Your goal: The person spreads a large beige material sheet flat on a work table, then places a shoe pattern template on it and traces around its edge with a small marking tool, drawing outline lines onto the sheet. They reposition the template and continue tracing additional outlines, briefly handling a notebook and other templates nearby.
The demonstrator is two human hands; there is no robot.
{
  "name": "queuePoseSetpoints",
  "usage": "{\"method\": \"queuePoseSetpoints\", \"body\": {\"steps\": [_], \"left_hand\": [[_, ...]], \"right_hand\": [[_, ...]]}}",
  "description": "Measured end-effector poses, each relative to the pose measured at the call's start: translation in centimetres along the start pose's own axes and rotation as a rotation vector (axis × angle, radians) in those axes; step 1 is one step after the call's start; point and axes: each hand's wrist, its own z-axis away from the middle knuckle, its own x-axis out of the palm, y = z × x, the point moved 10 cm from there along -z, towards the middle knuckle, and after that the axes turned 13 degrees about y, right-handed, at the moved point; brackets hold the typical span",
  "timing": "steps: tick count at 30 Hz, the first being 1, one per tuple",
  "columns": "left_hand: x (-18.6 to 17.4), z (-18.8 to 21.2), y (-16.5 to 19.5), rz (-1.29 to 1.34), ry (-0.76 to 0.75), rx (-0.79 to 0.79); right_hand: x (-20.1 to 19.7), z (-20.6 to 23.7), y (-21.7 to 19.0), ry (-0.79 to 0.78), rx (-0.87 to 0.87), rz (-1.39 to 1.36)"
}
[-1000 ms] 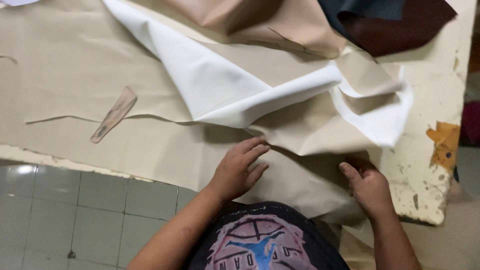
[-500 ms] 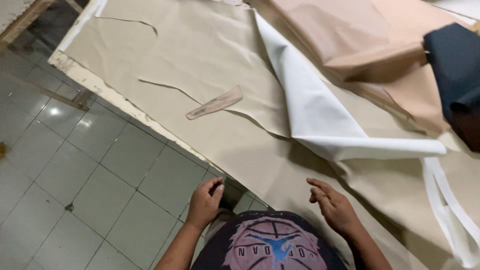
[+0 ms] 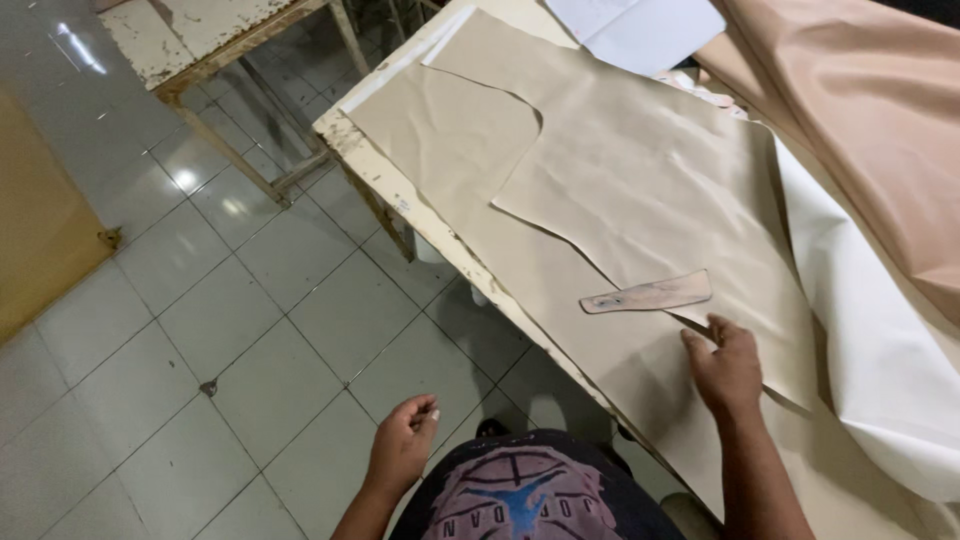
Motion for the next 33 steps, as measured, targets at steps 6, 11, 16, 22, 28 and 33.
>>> {"method": "queuePoseSetpoints", "body": {"steps": [6,11,16,22,28,33], "left_hand": [[-4.4,-4.9,-3.2,0.03,0.105,-0.114],[-3.7,-9.1,-3.5,0.061,0.108,-0.168],[-3.4,-15.2,-0.6,0.08,0.099,-0.136],[-0.2,-22.8,5.7,0.095,-0.009,-0.037],[4.3,-29.2,15.6,-0.253,-0.162,0.346],[7.6,-32.0,22.0,-0.211,-0.254,0.621]], "right_hand": [[1.9,-5.2,-2.4,-0.017,0.17,0.199],[5.9,-8.1,-2.1,-0.176,0.311,0.055],[11.7,-10.4,-3.8,-0.438,0.56,-0.491],[20.1,-13.2,-15.0,-0.402,0.591,-0.867],[18.4,-20.7,-18.6,-0.256,0.187,-0.308],[10.0,-32.2,-15.6,0.118,0.001,0.073]]}}
